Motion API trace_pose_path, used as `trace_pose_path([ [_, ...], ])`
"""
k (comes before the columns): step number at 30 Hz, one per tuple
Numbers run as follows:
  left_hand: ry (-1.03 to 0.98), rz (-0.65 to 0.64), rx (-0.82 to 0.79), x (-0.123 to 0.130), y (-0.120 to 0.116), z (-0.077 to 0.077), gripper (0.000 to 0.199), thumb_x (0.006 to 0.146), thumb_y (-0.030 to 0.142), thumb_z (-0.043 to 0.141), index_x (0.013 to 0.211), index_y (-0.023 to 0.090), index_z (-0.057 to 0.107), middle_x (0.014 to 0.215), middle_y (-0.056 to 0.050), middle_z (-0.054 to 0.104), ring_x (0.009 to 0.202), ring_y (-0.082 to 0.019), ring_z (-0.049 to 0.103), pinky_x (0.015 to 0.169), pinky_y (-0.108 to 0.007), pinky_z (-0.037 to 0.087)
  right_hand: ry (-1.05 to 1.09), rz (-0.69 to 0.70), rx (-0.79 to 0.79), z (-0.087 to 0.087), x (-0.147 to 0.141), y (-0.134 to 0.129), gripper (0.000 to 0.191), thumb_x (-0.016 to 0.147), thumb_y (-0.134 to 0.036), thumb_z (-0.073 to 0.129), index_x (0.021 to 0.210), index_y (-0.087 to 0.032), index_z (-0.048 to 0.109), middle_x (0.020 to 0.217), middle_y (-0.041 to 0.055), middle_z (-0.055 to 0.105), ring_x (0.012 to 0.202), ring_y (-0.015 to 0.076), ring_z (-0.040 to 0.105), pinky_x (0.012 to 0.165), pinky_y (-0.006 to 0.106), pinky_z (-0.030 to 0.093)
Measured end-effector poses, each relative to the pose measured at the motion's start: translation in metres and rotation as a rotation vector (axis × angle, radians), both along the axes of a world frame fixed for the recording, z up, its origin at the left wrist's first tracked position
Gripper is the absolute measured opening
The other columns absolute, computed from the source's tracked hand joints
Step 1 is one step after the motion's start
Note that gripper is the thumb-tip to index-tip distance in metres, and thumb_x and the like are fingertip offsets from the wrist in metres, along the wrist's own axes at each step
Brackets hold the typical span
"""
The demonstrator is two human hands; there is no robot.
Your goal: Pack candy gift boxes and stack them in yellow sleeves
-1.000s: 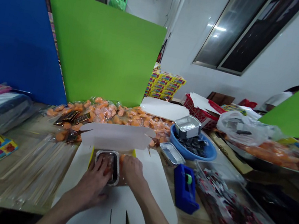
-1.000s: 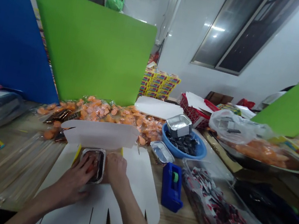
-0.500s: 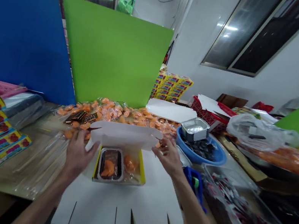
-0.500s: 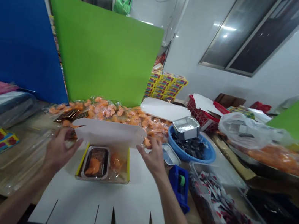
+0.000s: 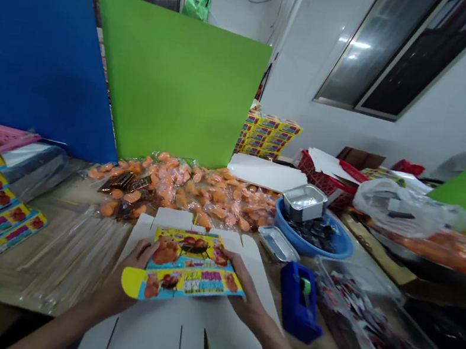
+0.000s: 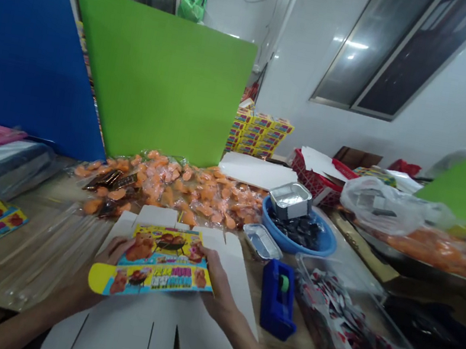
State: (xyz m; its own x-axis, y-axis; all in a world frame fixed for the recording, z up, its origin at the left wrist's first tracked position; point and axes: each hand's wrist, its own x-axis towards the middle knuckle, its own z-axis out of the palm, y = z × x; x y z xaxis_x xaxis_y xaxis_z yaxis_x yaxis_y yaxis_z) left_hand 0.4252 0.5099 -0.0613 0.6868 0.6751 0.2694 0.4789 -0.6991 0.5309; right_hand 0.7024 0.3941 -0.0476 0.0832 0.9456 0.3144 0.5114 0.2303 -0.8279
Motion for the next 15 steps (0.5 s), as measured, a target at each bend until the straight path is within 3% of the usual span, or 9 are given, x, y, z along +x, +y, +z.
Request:
trace_pose_path([
  [4, 0.071, -0.089, 0.161, -0.006, -0.005, -0.009, 0.099, 0.074, 0.027, 0.062, 0.146, 0.021, -0.006, 0.153, -0.017, 0.008, 0.14, -0.033, 0.015, 0.107, -0.046, 0.035, -0.041, 0.044, -0.044, -0.021, 0.001, -0.009, 0.06, 0.081, -0.032, 0.054, 0.136, -0.021, 0.03, 0.134, 0.0167, 0.035, 0.123, 0.0258, 0.043, 0.097, 0.036, 0.042],
  [7, 0.101, -0.152, 0.185, -0.009, 0.0, -0.015, 0.103, 0.075, 0.027, 0.062, 0.144, 0.022, -0.014, 0.154, -0.017, 0.008, 0.14, -0.032, 0.016, 0.108, -0.048, 0.033, -0.113, 0.077, -0.07, -0.024, 0.004, -0.009, 0.08, 0.076, -0.038, 0.063, 0.141, -0.021, 0.021, 0.147, 0.019, 0.015, 0.137, 0.0292, 0.023, 0.104, 0.041, 0.035],
  [9, 0.125, -0.145, 0.134, -0.012, 0.007, -0.017, 0.094, 0.076, 0.029, 0.059, 0.146, 0.021, -0.003, 0.153, -0.016, 0.015, 0.138, -0.03, 0.023, 0.108, -0.047, 0.033, -0.158, 0.119, -0.086, -0.022, 0.007, -0.008, 0.092, 0.07, -0.041, 0.068, 0.144, -0.021, 0.017, 0.149, 0.0194, 0.011, 0.139, 0.0315, 0.017, 0.105, 0.044, 0.032],
  [10, 0.117, -0.12, 0.105, -0.012, 0.011, -0.015, 0.085, 0.077, 0.029, 0.058, 0.146, 0.021, 0.007, 0.151, -0.015, 0.021, 0.137, -0.028, 0.027, 0.108, -0.046, 0.033, -0.162, 0.136, -0.097, -0.02, 0.009, -0.007, 0.092, 0.07, -0.042, 0.068, 0.144, -0.021, 0.017, 0.15, 0.0192, 0.011, 0.137, 0.0323, 0.022, 0.104, 0.044, 0.033],
  [13, -0.021, -0.028, 0.054, -0.005, 0.024, 0.003, 0.054, 0.081, 0.026, 0.047, 0.135, 0.02, 0.04, 0.139, -0.011, 0.045, 0.128, -0.024, 0.041, 0.108, -0.043, 0.034, -0.094, 0.139, -0.162, -0.01, 0.014, -0.003, 0.074, 0.076, -0.043, 0.06, 0.14, -0.023, 0.029, 0.149, 0.0172, 0.02, 0.116, 0.0284, 0.049, 0.093, 0.04, 0.043],
  [15, -0.115, 0.011, -0.01, 0.005, 0.031, 0.025, 0.043, 0.082, 0.026, 0.041, 0.123, 0.019, 0.054, 0.124, -0.01, 0.059, 0.117, -0.023, 0.052, 0.102, -0.04, 0.041, -0.033, 0.107, -0.189, 0.001, 0.017, 0.0, 0.058, 0.082, -0.041, 0.051, 0.136, -0.022, 0.037, 0.144, 0.0152, 0.032, 0.102, 0.0232, 0.056, 0.087, 0.037, 0.046],
])
